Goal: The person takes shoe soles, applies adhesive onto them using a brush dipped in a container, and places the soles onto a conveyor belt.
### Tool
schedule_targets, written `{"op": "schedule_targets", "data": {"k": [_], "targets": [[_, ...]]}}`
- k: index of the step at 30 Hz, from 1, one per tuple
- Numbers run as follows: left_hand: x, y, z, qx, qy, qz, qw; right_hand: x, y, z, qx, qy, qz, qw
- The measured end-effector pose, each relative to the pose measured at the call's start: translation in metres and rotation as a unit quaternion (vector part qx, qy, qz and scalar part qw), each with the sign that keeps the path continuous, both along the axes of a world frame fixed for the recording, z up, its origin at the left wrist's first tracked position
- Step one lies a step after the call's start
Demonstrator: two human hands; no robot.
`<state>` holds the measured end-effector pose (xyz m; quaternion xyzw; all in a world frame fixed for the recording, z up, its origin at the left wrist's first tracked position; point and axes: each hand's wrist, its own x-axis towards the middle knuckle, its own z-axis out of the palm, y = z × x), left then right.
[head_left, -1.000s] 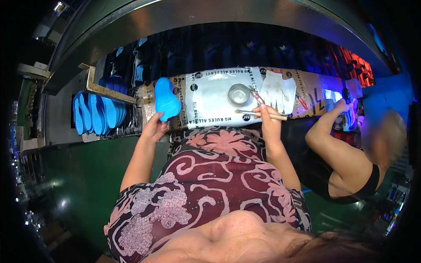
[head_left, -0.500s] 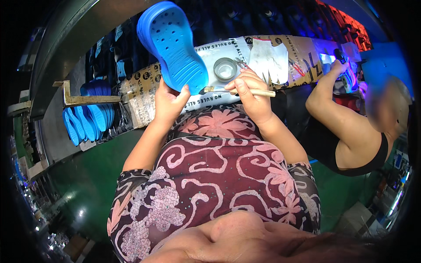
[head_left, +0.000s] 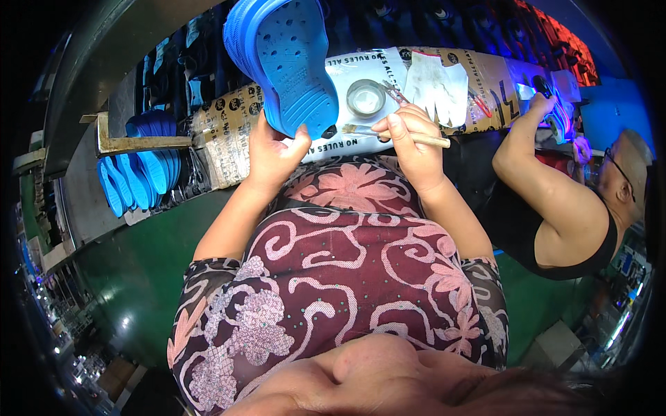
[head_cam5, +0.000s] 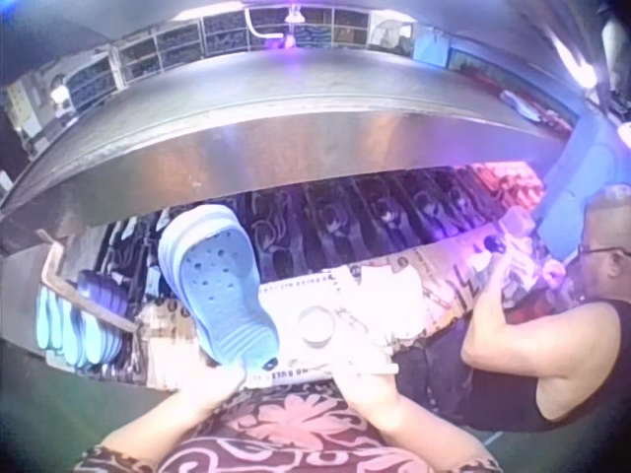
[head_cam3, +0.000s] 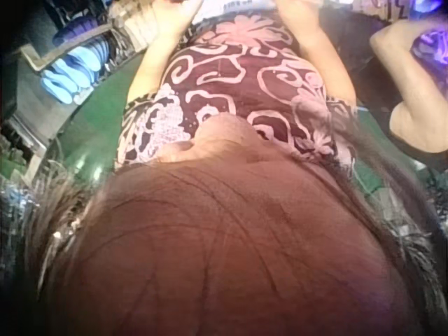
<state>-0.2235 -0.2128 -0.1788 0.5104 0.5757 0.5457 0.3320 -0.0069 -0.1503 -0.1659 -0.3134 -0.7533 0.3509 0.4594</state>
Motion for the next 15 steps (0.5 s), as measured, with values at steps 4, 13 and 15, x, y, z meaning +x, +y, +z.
{"op": "schedule_targets", "data": {"k": [4, 13, 15], "targets": [[0.007, 0.000, 0.003, 0.008, -0.038, -0.002, 0.999, -0.008, -0.001, 0.006, 0.037, 0.007, 0.014, 0.999], [0.008, 0.002, 0.003, 0.031, -0.045, 0.012, 0.998, -0.006, 0.004, 0.006, 0.161, -0.061, -0.013, 0.985], [0.006, 0.002, -0.003, 0.033, -0.023, 0.021, 0.999, -0.005, 0.004, 0.004, 0.135, -0.025, -0.014, 0.990]]}}
